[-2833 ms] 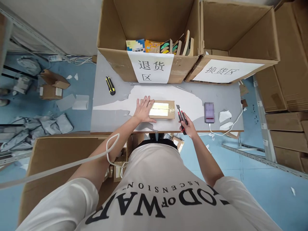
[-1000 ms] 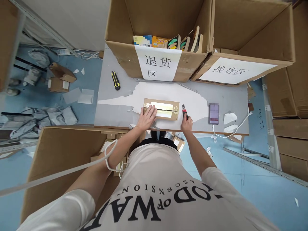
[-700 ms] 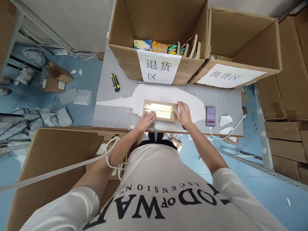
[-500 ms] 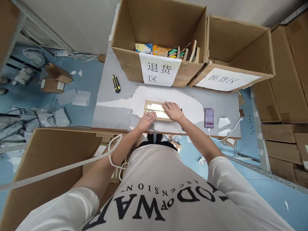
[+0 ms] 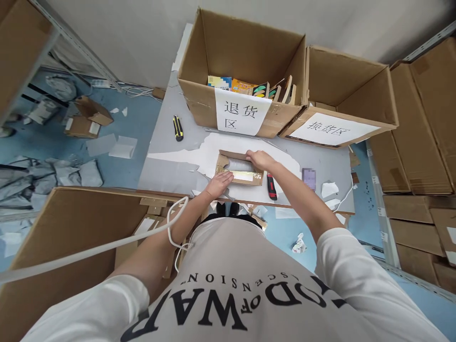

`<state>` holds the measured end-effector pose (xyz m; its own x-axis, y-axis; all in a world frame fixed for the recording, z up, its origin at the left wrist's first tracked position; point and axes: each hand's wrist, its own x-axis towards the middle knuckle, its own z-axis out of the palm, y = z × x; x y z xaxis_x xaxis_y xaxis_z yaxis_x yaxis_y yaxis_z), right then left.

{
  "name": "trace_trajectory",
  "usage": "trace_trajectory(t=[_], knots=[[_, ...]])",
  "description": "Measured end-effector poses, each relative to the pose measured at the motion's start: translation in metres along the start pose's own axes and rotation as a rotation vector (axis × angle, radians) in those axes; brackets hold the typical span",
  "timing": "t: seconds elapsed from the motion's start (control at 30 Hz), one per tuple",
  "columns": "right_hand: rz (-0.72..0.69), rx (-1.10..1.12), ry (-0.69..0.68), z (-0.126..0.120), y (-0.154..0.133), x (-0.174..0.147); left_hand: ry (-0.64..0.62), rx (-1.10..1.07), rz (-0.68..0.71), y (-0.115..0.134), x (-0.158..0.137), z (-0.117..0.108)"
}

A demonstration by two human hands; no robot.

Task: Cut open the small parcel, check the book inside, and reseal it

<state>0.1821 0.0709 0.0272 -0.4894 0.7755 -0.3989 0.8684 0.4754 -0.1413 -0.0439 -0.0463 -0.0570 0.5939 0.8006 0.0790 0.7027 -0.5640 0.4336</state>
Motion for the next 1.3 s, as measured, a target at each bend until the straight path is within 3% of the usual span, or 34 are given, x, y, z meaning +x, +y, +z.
trace_trajectory(t=[0.17,0.27,0.33,0.4,0.5,0.57,0.77,0.9,1.1,1.2,1.3], knots=[[0.402,0.128,0.118,-0.013,0.017,0.018,-0.033,0.021,-0.013,0.001,0.0,-0.001],[0.471,0.092,0.245,-0.003,0.004,0.021,-0.054,0.026,0.011,0.001,0.0,-0.004],[0.383,0.012,0.401,0.005,-0.009,0.015,-0.03,0.019,0.026,0.001,0.0,-0.008],[0.134,-0.048,0.462,0.015,-0.021,0.001,0.022,0.003,0.035,-0.001,0.0,-0.016],[-0.319,-0.089,0.317,0.032,-0.034,-0.027,0.066,-0.017,0.029,-0.012,0.002,-0.036],[-0.417,-0.092,0.233,0.041,-0.041,-0.044,0.032,-0.014,0.013,-0.025,0.005,-0.051],[0.02,-0.058,0.321,0.041,-0.049,-0.061,-0.145,-0.062,-0.067,-0.066,0.017,-0.071],[-0.053,-0.145,0.323,0.052,-0.054,-0.077,-0.161,-0.061,-0.073,-0.073,0.022,-0.066],[-0.109,-0.151,0.428,0.112,-0.071,-0.1,-0.228,0.041,-0.084,-0.061,0.018,-0.062],[-0.105,-0.122,0.367,0.133,-0.073,-0.104,-0.244,0.072,-0.104,-0.056,0.018,-0.065],[-0.108,-0.039,0.275,0.129,-0.069,-0.112,-0.288,0.123,-0.104,-0.052,0.018,-0.077]])
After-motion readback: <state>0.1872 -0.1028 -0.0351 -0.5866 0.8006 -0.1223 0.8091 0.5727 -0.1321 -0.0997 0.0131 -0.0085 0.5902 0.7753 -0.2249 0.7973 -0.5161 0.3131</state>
